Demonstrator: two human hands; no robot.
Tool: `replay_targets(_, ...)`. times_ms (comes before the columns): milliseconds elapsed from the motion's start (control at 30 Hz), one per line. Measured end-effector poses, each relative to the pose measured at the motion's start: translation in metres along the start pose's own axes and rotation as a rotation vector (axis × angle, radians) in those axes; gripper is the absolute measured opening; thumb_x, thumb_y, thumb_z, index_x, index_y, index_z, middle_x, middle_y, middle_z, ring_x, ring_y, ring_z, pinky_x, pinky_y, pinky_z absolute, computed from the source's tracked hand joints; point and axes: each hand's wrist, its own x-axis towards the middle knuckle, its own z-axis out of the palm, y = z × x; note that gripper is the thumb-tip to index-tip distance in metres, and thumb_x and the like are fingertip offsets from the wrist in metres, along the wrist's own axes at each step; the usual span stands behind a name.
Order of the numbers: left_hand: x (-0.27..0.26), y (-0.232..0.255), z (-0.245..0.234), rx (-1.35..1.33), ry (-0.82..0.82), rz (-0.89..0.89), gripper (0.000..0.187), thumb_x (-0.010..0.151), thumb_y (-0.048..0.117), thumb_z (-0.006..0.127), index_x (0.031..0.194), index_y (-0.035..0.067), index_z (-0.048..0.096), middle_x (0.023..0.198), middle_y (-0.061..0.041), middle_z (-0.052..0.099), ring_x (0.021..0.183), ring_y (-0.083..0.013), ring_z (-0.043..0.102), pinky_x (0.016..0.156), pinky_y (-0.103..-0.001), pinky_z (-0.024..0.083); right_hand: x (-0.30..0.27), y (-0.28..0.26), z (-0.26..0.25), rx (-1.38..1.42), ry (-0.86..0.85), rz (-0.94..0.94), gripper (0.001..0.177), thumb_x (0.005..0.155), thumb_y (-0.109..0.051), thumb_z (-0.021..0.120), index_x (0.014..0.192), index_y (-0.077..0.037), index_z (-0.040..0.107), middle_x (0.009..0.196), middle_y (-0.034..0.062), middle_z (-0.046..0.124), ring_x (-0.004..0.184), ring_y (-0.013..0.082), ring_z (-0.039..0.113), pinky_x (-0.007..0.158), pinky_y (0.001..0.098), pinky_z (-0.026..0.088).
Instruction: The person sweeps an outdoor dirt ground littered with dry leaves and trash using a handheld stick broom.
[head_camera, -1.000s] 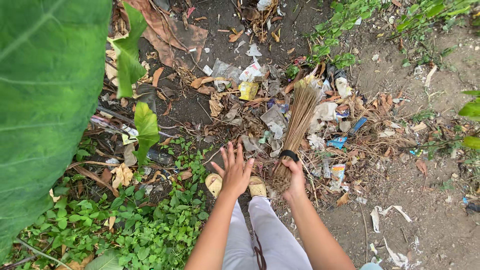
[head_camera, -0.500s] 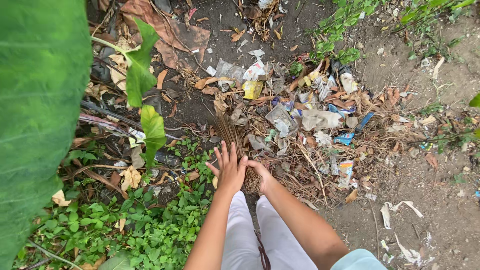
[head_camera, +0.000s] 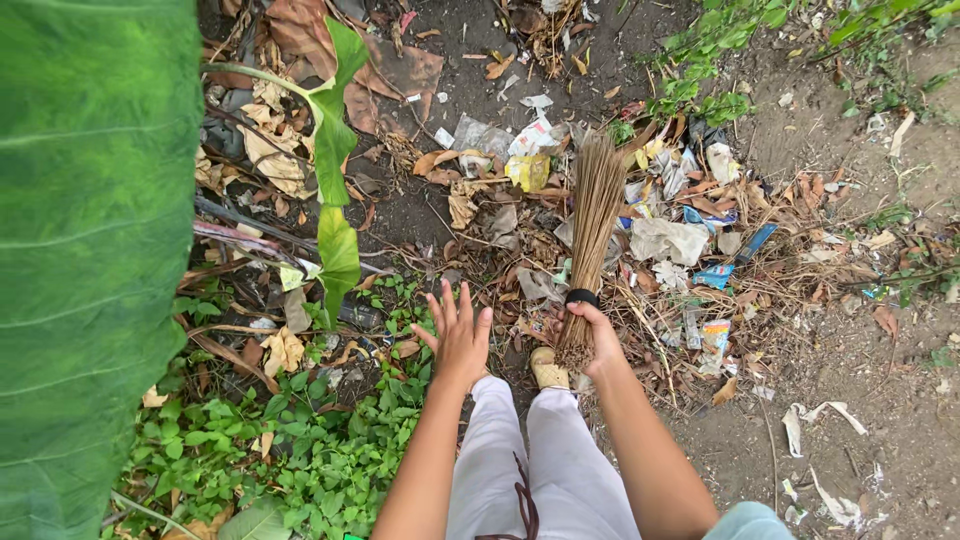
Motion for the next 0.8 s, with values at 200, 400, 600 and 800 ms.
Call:
replay_targets(200, 0.013, 0.006, -0.023, 0.066, -0.017, 0.063, 0.081, 0.099, 0.067, 0.020, 0.163, 0.018, 0.018, 0.172, -0.009, -0.004, 0.156, -0.0371, -0.012, 0.111, -0.074, -0.017, -0.023, -0.009, 0.043, -0.023, -0.049, -0.021, 0.025, 0.083, -0.019, 0.071, 0.098, -0.003, 0.060, 0.082, 0.0087, 0.067, 0.069, 0.0201, 0.066, 0.064, 0.0360, 0.058)
replay_targets(400, 0.023, 0.014, -0.035, 0.080, -0.021, 0.056, 0.080, 0.099, 0.067, 0.019, 0.163, 0.019, 0.018, 0.173, -0.007, -0.005, 0.156, -0.0367, -0.013, 0.111, -0.074, -0.017, -0.016, 0.019, 0.061, -0.027, -0.133, 0.060, 0.028, 0.081, -0.020, 0.072, 0.098, -0.002, 0.059, 0.081, 0.0103, 0.068, 0.068, 0.0220, 0.067, 0.062, 0.0377, 0.058)
replay_targets(600, 0.041, 0.029, -0.034, 0.109, -0.045, 0.086, 0.078, 0.100, 0.065, 0.022, 0.163, 0.018, 0.019, 0.173, -0.007, -0.003, 0.157, -0.0369, -0.012, 0.112, -0.075, -0.014, -0.001, 0.021, 0.075, -0.032, -0.149, 0.157, 0.023, 0.081, -0.020, 0.072, 0.095, -0.006, 0.061, 0.080, 0.0098, 0.069, 0.066, 0.0221, 0.067, 0.062, 0.0378, 0.059)
replay_targets(800, 0.077, 0.057, -0.044, 0.126, -0.048, 0.146, 0.076, 0.101, 0.060, 0.032, 0.163, 0.017, 0.022, 0.173, -0.009, -0.001, 0.157, -0.0371, -0.010, 0.112, -0.075, -0.013, 0.016, -0.002, 0.106, -0.123, -0.111, 0.200, 0.023, 0.080, -0.024, 0.072, 0.093, -0.007, 0.065, 0.078, 0.0095, 0.069, 0.064, 0.0227, 0.067, 0.060, 0.0372, 0.059)
